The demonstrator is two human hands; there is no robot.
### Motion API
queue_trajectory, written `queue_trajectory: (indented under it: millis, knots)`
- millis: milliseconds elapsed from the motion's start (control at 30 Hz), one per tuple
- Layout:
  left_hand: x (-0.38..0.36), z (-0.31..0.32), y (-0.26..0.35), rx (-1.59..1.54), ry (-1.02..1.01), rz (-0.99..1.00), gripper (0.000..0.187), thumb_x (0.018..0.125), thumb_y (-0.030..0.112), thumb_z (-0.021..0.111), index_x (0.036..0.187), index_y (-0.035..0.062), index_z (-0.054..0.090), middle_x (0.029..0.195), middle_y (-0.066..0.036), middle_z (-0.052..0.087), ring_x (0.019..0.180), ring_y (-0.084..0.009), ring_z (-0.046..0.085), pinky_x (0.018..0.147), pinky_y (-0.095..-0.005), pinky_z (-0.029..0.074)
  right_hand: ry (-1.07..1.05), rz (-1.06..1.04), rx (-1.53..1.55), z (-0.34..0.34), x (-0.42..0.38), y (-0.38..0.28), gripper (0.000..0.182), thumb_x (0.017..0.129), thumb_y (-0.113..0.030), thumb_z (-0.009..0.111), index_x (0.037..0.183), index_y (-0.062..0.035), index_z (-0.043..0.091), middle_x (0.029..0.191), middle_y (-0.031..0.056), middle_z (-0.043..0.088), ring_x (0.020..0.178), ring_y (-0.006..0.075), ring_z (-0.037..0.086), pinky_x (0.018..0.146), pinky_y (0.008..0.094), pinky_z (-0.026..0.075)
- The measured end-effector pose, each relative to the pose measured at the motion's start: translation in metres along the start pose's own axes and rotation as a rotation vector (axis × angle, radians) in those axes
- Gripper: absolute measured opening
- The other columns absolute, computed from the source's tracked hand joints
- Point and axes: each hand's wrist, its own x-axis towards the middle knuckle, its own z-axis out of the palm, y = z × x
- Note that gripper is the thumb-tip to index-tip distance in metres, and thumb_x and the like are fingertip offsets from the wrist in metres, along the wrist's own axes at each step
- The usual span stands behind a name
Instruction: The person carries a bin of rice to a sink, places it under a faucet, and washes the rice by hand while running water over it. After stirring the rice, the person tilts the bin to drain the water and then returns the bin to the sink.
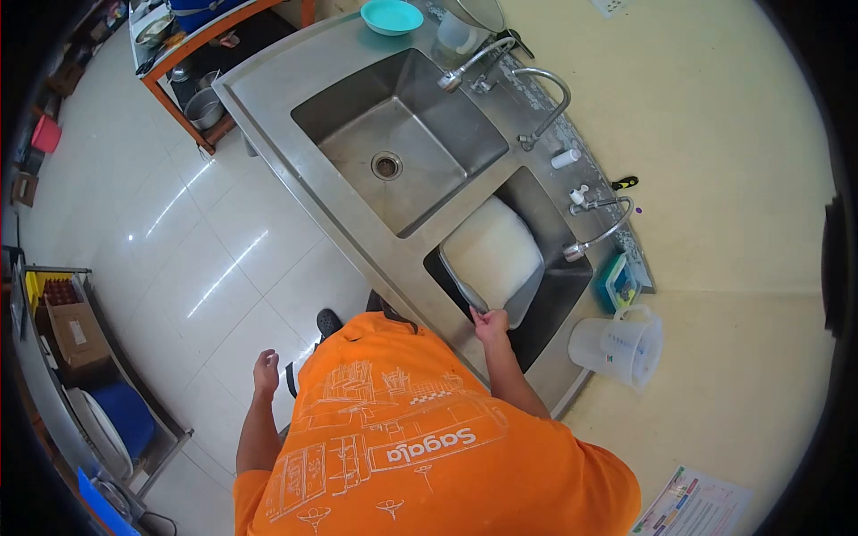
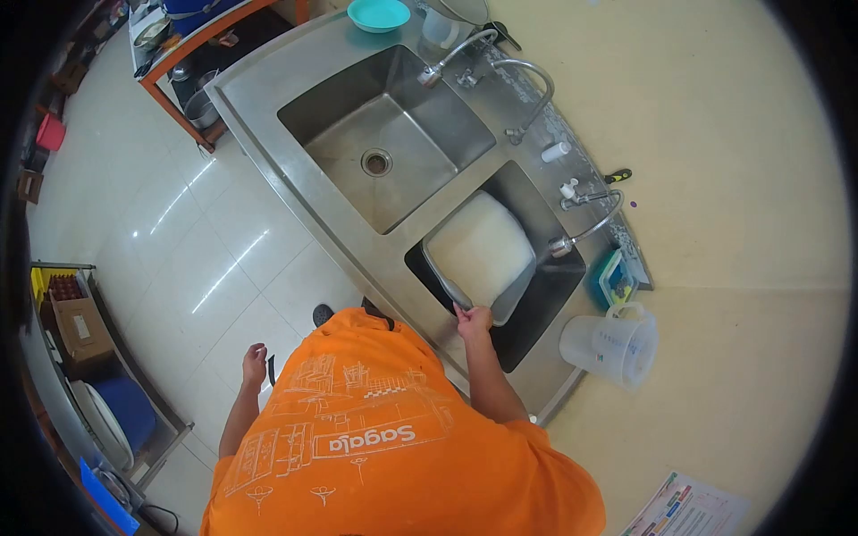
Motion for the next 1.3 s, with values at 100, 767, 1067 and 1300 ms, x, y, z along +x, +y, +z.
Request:
queue_trajectory:
  millis: [100,767,1067,1300]
  knots:
    - [-0.002,0.003,-0.005,0.01,0.011,-0.004,0.038,0.095,0.028,0.057,0.124,0.0031,0.062,0.113,-0.022,0.067,0.107,-0.0308,0.063,0.093,-0.0376,0.047,0.003,0.018,-0.006,-0.002,0.0,0.0,0.011,0.068,0.012,0.04,0.065,0.0007,0.038,0.092,0.0212,0.035,0.087,0.0404,0.046,0.096,0.0655,0.05]
    - [0.009,0.003,-0.003,0.015,0.002,-0.006,0.038,0.095,0.029,0.057,0.123,0.0035,0.062,0.111,-0.022,0.067,0.105,-0.0313,0.064,0.091,-0.0384,0.049,-0.099,0.06,-0.004,-0.003,-0.013,-0.013,0.018,0.064,0.02,0.041,0.061,0.0027,0.037,0.094,0.0227,0.041,0.098,0.0415,0.05,0.104,0.0585,0.047]
    - [0.021,-0.009,0.009,0.07,-0.028,0.029,0.037,0.095,0.028,0.058,0.123,0.0039,0.062,0.111,-0.022,0.067,0.106,-0.0308,0.064,0.092,-0.0386,0.048,-0.098,0.001,0.068,-0.015,-0.02,0.007,0.031,0.065,0.024,0.041,0.094,0.0167,0.039,0.129,0.0345,0.033,0.119,0.0474,0.043,0.108,0.0594,0.043]
    - [0.053,-0.033,0.026,0.176,-0.02,0.109,0.038,0.094,0.028,0.058,0.121,0.0021,0.063,0.108,-0.023,0.068,0.104,-0.0316,0.065,0.091,-0.0384,0.049,-0.208,-0.046,0.161,-0.026,-0.02,0.009,0.023,0.07,0.021,0.047,0.092,0.0147,0.047,0.117,0.0274,0.047,0.111,0.0409,0.052,0.106,0.0574,0.045]
